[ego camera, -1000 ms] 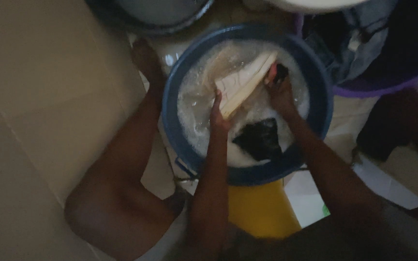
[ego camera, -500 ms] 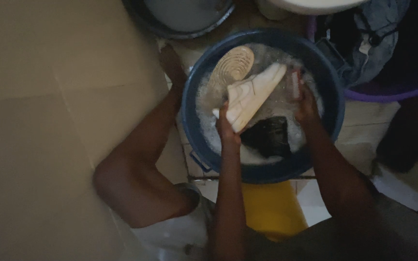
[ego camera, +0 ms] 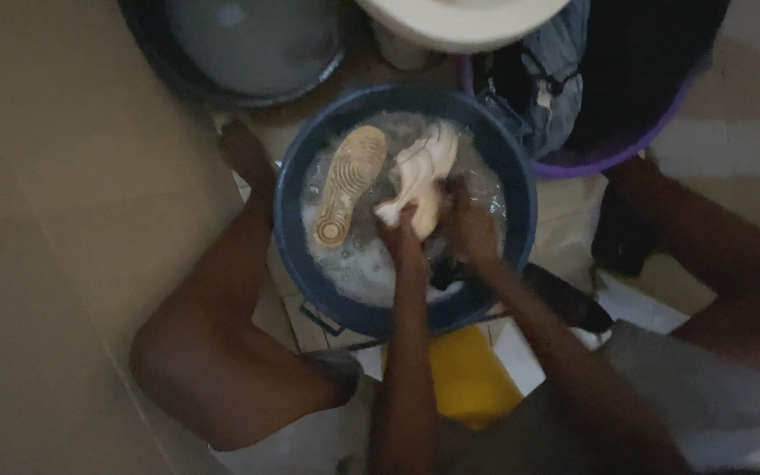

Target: Scrubbing a white sneaker in a basin of soapy water using a hand brush.

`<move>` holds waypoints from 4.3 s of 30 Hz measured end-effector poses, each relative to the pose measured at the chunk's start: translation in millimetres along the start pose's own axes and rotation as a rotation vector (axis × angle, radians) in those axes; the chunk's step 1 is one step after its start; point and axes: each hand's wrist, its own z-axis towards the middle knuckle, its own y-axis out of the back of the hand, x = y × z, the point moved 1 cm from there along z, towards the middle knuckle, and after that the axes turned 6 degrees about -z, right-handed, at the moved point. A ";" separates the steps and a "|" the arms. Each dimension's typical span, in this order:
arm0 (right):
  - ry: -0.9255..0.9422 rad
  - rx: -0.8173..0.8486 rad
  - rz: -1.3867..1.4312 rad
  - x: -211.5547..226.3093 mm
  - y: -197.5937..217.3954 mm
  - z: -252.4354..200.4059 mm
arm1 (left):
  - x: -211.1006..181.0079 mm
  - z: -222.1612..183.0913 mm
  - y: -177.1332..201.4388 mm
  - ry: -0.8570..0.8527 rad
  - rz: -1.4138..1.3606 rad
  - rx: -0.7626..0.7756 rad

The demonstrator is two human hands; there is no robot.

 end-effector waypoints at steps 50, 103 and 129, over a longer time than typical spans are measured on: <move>0.143 0.141 -0.089 57.6 -13.5 67.2 | -49.2 19.0 -4.9 0.005 0.104 0.097; -0.254 0.207 0.961 15.5 11.3 9.1 | -21.2 77.3 33.3 0.103 -0.218 0.015; 0.109 -0.067 -0.157 29.3 -75.9 74.8 | -0.7 78.1 14.1 0.266 -0.054 -0.147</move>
